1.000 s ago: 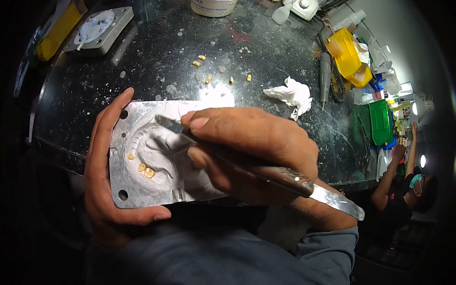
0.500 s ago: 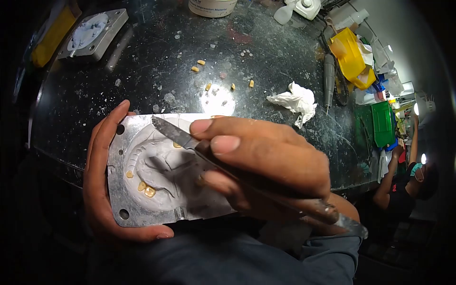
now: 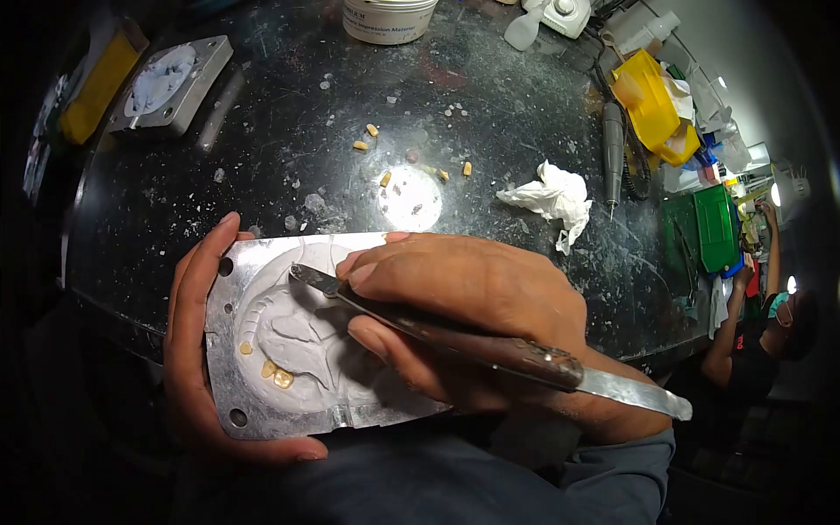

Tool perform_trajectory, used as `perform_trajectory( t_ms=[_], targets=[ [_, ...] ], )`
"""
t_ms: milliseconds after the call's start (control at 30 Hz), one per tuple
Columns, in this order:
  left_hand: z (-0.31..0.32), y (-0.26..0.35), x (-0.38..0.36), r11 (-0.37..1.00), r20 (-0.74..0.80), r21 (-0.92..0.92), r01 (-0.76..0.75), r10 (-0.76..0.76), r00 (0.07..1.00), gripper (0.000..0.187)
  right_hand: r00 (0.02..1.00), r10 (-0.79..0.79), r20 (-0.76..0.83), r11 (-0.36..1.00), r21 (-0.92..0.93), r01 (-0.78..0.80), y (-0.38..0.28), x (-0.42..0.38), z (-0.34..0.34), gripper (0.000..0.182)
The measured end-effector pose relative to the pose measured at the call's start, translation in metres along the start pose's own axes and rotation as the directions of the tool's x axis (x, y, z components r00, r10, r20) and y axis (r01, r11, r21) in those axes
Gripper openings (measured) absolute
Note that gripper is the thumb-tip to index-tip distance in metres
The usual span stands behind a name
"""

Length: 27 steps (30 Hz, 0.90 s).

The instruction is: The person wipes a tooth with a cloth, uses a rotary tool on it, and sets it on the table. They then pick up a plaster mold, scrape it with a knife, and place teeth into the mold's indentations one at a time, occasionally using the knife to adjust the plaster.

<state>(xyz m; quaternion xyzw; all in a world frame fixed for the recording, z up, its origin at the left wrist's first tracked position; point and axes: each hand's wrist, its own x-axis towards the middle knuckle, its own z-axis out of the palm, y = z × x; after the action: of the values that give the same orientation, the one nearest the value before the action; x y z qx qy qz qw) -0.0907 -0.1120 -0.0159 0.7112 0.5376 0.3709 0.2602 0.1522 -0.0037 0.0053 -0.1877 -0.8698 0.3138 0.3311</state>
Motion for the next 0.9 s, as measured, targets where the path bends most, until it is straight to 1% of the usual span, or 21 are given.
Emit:
perform_trajectory(
  t_ms=[33, 67, 167, 233, 267, 300, 367, 400, 433, 500, 533, 633, 700, 733, 767, 833, 900],
  targets=[
    [0.0, 0.0, 0.0, 1.0, -0.001, 0.013, -0.002, 0.002, 1.0, 0.153, 0.995, 0.043, -0.091, 0.999, 0.009, -0.042, 0.0, -0.001, 0.006, 0.029],
    [-0.001, 0.0, 0.0, 1.0, -0.002, 0.027, -0.003, 0.003, 1.0, 0.153, 0.989, -0.011, -0.145, 1.0, -0.009, 0.01, 0.003, -0.002, 0.011, 0.028],
    [0.001, -0.001, -0.001, 1.0, -0.018, 0.019, -0.009, 0.009, 1.0, 0.153, 0.985, -0.001, -0.17, 1.0, -0.014, -0.001, 0.003, -0.002, 0.013, 0.026],
    [0.001, -0.001, -0.001, 1.0, -0.022, 0.02, -0.01, 0.011, 1.0, 0.153, 0.997, -0.051, -0.052, 0.992, -0.121, 0.045, 0.005, 0.0, 0.004, 0.029],
    [0.002, -0.001, 0.0, 1.0, -0.025, 0.019, -0.013, 0.013, 1.0, 0.153, 0.991, -0.109, -0.084, 0.989, -0.106, 0.1, 0.013, -0.003, 0.005, 0.027],
    [0.002, -0.002, -0.001, 1.0, -0.022, 0.018, -0.014, 0.014, 1.0, 0.153, 0.991, -0.106, -0.085, 0.99, -0.107, 0.097, 0.012, -0.001, 0.003, 0.027],
    [0.004, -0.003, -0.003, 1.0, -0.039, -0.028, 0.009, -0.011, 0.999, 0.153, 0.996, -0.087, -0.033, 0.995, -0.059, 0.085, 0.008, 0.002, 0.0, 0.026],
    [0.004, -0.003, -0.002, 1.0, -0.038, -0.028, 0.01, -0.011, 0.999, 0.153, 0.991, -0.12, -0.061, 0.99, -0.08, 0.115, 0.011, 0.001, 0.003, 0.026],
    [0.003, -0.003, -0.002, 1.0, -0.038, -0.02, 0.002, -0.003, 0.999, 0.153, 0.991, -0.12, -0.062, 0.99, -0.08, 0.115, 0.011, 0.002, 0.005, 0.026],
    [0.003, -0.002, -0.002, 1.0, -0.037, -0.012, -0.009, 0.008, 0.999, 0.153, 0.992, -0.059, -0.109, 0.995, -0.091, 0.049, 0.009, 0.004, 0.007, 0.027],
    [0.002, -0.002, -0.002, 1.0, -0.028, -0.015, 0.004, -0.004, 1.0, 0.152, 0.993, -0.088, -0.075, 0.993, -0.089, 0.082, 0.01, 0.004, 0.003, 0.028],
    [0.002, -0.001, -0.002, 0.999, -0.025, -0.025, 0.02, -0.021, 0.999, 0.152, 0.993, -0.097, -0.069, 0.992, -0.082, 0.091, 0.013, 0.003, 0.005, 0.028],
    [0.004, -0.001, -0.003, 0.999, -0.024, -0.033, 0.021, -0.022, 0.999, 0.152, 0.98, -0.145, -0.136, 0.986, -0.107, 0.131, 0.017, 0.005, 0.002, 0.026],
    [0.005, -0.002, -0.003, 0.998, -0.029, -0.049, 0.028, -0.029, 0.999, 0.152, 0.959, -0.148, -0.24, 0.989, -0.048, 0.141, 0.02, 0.007, 0.002, 0.025],
    [0.006, -0.002, -0.004, 0.997, -0.034, -0.066, 0.035, -0.037, 0.999, 0.152, 0.961, -0.126, -0.245, 0.992, -0.05, 0.117, 0.016, 0.01, -0.007, 0.026],
    [0.006, -0.003, -0.003, 0.996, -0.034, -0.082, 0.017, -0.019, 0.999, 0.151, 0.946, -0.059, -0.319, 0.986, 0.127, 0.105, 0.017, 0.008, -0.023, 0.031],
    [0.006, -0.005, -0.003, 0.995, -0.036, -0.096, -0.004, 0.0, 0.999, 0.151, 0.888, 0.069, -0.455, 0.985, 0.17, 0.01, 0.005, 0.008, -0.026, 0.032]
  ],
)
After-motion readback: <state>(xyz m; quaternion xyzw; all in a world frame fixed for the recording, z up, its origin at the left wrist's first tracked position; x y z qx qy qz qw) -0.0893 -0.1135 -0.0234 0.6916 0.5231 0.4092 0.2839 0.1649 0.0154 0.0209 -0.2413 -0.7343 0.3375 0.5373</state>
